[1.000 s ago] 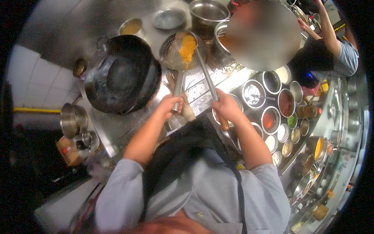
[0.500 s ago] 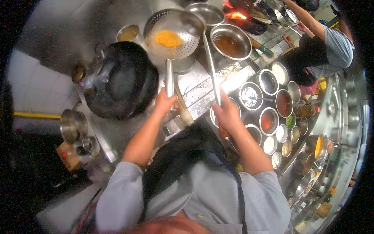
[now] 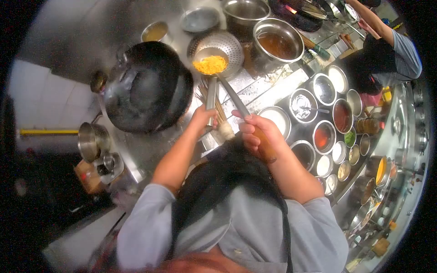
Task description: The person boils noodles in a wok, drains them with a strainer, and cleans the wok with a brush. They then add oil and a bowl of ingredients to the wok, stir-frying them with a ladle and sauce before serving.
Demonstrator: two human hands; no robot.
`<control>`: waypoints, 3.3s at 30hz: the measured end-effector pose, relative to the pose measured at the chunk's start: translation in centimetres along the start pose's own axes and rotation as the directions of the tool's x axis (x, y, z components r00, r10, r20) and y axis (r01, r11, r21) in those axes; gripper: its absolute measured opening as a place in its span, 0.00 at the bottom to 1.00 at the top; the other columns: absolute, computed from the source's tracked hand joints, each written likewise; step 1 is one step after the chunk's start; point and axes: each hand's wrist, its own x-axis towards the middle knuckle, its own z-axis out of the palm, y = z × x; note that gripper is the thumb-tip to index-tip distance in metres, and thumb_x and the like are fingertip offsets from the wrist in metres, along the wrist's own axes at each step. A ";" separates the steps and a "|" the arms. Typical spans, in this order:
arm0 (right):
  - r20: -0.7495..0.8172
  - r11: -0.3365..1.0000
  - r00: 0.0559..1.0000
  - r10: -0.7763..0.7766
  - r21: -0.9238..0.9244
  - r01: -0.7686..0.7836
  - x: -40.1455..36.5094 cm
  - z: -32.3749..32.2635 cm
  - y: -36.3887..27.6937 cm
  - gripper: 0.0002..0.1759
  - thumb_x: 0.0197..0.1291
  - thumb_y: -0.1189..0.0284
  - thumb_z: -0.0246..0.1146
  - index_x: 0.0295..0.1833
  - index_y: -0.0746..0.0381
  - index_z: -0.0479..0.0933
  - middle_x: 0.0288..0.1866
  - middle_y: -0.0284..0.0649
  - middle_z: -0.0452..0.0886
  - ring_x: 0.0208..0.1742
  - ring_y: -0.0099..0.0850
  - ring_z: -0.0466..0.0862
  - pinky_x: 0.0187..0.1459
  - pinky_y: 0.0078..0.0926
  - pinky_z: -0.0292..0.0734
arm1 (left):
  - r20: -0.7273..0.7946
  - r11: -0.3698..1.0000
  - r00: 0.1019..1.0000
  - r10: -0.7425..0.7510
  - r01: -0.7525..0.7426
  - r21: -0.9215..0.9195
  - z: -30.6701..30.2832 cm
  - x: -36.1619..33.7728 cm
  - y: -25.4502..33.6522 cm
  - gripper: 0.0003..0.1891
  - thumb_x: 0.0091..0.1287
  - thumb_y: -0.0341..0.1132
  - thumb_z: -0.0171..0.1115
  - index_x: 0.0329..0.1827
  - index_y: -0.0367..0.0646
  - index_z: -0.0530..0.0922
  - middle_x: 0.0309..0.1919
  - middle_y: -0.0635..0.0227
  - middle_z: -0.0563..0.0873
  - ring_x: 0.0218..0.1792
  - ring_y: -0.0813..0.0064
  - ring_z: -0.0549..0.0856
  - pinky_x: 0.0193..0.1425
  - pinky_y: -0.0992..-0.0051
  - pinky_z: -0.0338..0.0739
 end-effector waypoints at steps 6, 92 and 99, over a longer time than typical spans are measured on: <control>0.047 0.996 0.995 -0.086 0.014 0.085 -2.4 1.4 0.0 0.28 0.71 0.66 0.54 0.73 0.64 0.64 0.25 0.25 0.68 0.14 0.18 0.66 0.14 0.18 0.64 | 0.022 0.993 0.996 -0.090 0.092 -0.081 -0.2 0.4 0.2 0.13 0.67 0.33 0.63 0.50 0.40 0.73 0.30 0.64 0.80 0.26 0.70 0.84 0.29 0.68 0.84; -0.043 -0.370 0.870 -0.490 -0.894 -0.252 32.2 3.4 -16.5 0.21 0.57 0.71 0.59 0.54 0.74 0.76 0.38 0.58 0.86 0.35 0.41 0.89 0.38 0.40 0.83 | -0.188 0.897 0.952 0.242 -0.145 0.418 0.0 1.1 -6.0 0.31 0.64 0.42 0.67 0.67 0.35 0.70 0.46 0.50 0.85 0.40 0.59 0.88 0.43 0.63 0.83; -0.104 0.856 0.978 -0.178 -0.507 0.102 33.5 4.4 -19.9 0.05 0.67 0.71 0.58 0.40 0.61 0.74 0.22 0.25 0.71 0.19 0.17 0.71 0.21 0.14 0.70 | 0.026 0.929 0.995 -0.099 0.102 -0.357 3.0 1.4 -3.1 0.13 0.65 0.34 0.66 0.48 0.38 0.77 0.29 0.63 0.82 0.27 0.68 0.83 0.27 0.67 0.81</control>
